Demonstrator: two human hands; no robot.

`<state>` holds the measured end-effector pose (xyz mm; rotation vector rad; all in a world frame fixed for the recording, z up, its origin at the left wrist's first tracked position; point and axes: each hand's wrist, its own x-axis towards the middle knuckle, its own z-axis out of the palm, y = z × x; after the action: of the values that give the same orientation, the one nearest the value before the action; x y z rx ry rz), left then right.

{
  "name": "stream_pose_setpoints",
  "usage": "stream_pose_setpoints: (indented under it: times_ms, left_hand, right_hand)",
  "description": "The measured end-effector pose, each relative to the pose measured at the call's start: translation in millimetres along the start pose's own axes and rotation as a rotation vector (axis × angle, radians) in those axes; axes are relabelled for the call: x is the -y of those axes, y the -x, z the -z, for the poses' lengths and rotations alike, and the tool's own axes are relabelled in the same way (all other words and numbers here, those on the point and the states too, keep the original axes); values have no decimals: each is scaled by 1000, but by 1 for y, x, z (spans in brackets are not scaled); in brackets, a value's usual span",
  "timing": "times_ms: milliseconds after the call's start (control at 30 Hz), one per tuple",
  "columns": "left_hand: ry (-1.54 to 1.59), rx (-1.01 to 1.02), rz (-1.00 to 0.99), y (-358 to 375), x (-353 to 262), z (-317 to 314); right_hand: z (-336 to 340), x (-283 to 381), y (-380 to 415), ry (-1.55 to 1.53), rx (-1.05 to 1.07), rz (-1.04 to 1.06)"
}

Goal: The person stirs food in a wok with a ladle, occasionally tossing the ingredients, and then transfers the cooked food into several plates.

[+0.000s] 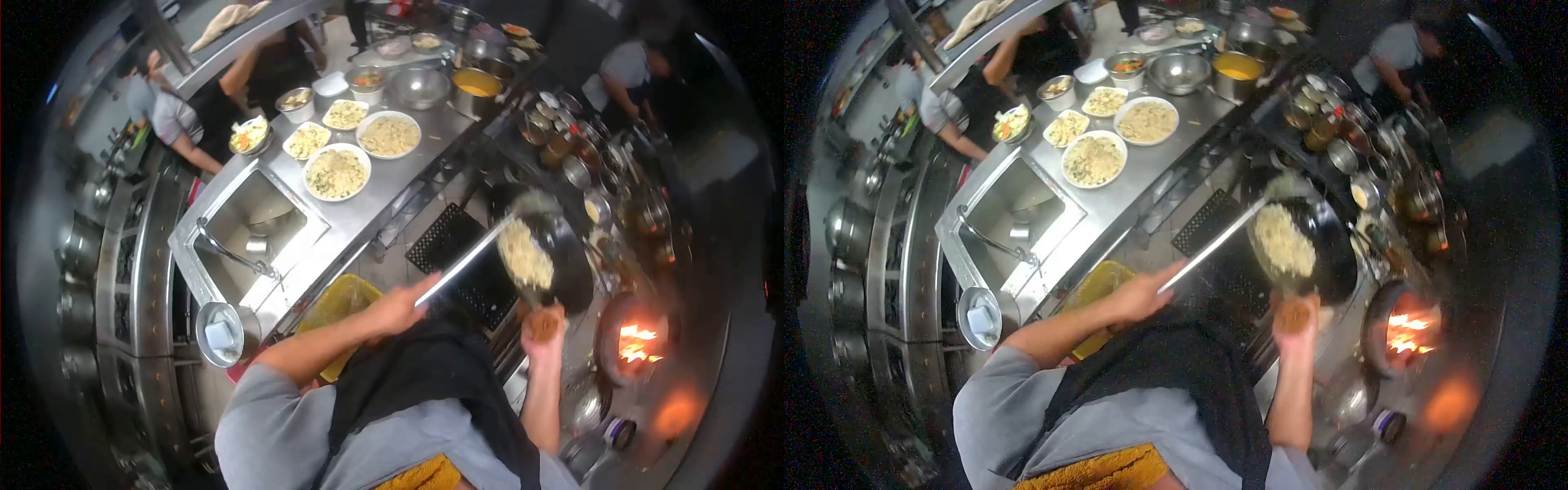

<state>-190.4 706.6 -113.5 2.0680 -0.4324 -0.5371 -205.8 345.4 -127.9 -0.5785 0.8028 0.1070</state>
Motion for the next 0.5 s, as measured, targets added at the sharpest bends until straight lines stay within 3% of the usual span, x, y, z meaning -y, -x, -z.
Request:
stream_pose_setpoints:
  times_ms: [33, 67, 100, 133, 167, 200, 267, 333, 367, 400, 467, 500]
  left_hand:
    - [24, 30, 93, -11, -10, 4]
    - [119, -12, 25, -19, -1, 1]
    - [41, 18, 121, -26, -4, 3]
    - [59, 39, 191, -32, -16, 10]
    - [110, 43, 261, -32, -32, 17]
    - [157, 45, 291, -34, -41, 19]
    - [252, 37, 266, -40, -34, 12]
    - [253, 94, 312, -46, -41, 11]
    - [242, 139, 341, -52, -38, 0]
    - [245, 149, 333, -59, -35, -20]
    - [727, 302, 468, -72, -38, -65]
    - [734, 296, 469, -79, -39, -78]
  right_hand:
    - [6, -2, 4, -33, 13, -53]
    - [11, -3, 6, -65, 25, -105]
    - [21, -21, 6, -118, -119, 92]
    - [38, -18, 14, -65, 45, 11]
    - [38, -21, 28, -71, 7, 154]
    - [41, -14, 37, -30, -21, 112]
    - [27, -19, 58, 110, -152, 219]
    - [63, -46, 52, 351, -106, 371]
    - [59, -57, 55, 496, -191, 446]
    - [94, -76, 26, 695, -215, 692]
    - [122, -84, -2, 779, -231, 737]
    - [107, -72, 1, 786, -226, 734]
